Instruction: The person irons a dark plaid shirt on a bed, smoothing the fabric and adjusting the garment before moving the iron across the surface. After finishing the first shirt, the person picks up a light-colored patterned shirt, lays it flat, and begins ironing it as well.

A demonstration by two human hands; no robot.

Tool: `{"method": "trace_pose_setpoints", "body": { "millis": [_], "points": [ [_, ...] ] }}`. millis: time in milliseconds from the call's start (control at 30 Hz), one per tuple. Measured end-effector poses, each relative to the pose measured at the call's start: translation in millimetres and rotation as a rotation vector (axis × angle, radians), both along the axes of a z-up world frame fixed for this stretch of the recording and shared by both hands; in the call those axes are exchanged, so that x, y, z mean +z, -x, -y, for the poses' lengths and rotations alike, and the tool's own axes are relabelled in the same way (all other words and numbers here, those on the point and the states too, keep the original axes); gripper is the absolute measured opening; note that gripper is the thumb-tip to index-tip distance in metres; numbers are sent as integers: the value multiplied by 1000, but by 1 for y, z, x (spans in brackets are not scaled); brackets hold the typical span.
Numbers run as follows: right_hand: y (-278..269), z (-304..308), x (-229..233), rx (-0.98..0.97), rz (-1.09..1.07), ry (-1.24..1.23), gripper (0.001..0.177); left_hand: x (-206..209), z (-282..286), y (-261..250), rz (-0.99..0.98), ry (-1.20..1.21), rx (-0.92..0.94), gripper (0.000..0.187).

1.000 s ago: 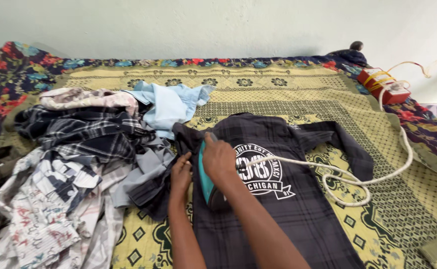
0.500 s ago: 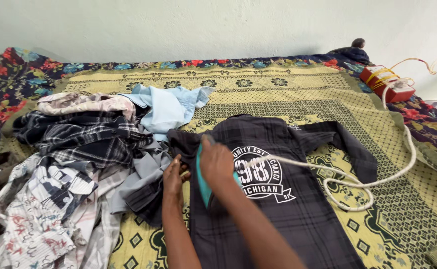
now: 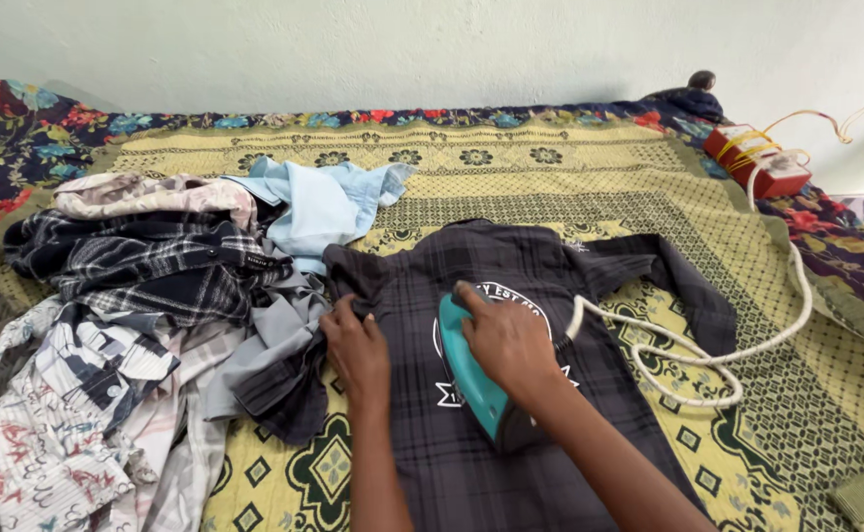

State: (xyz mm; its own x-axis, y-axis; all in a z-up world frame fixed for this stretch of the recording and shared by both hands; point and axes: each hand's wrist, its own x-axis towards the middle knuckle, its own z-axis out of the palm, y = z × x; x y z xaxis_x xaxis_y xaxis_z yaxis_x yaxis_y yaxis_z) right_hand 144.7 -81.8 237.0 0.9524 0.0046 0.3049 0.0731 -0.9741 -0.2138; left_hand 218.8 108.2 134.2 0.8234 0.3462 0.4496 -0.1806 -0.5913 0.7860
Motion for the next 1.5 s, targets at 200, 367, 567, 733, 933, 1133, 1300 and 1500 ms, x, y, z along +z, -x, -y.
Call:
{"method": "trace_pose_setpoints", "body": {
  "millis": [200, 367, 567, 733, 933, 1133, 1300, 1500],
  "points": [
    [-50, -12, 5, 43, 33, -3, 49, -6, 31, 3, -5, -148, -134, 42],
    [-24, 0, 12, 127, -42, 33, 56, -26, 33, -3, -28, -475, -194, 48],
    [31, 26, 23, -36, -138, 87, 54, -20, 39, 0, -190, -548, -222, 46],
    [13, 27, 27, -89, -61, 87, 53, -12, 52, 8, -259, -528, -279, 55],
    [33, 39, 37, -106, -149, 105, 55, -8, 57, 17, -250, -611, -328, 55],
    [61, 63, 39, -221, -259, 166, 56, -3, 58, 17, -327, -616, -339, 56],
    [27, 64, 32, -211, -145, 105, 55, -2, 77, 21, -196, -628, -488, 59],
    [55, 91, 29, -199, -86, 132, 56, 0, 79, 29, -237, -670, -561, 57]
  ]
}}
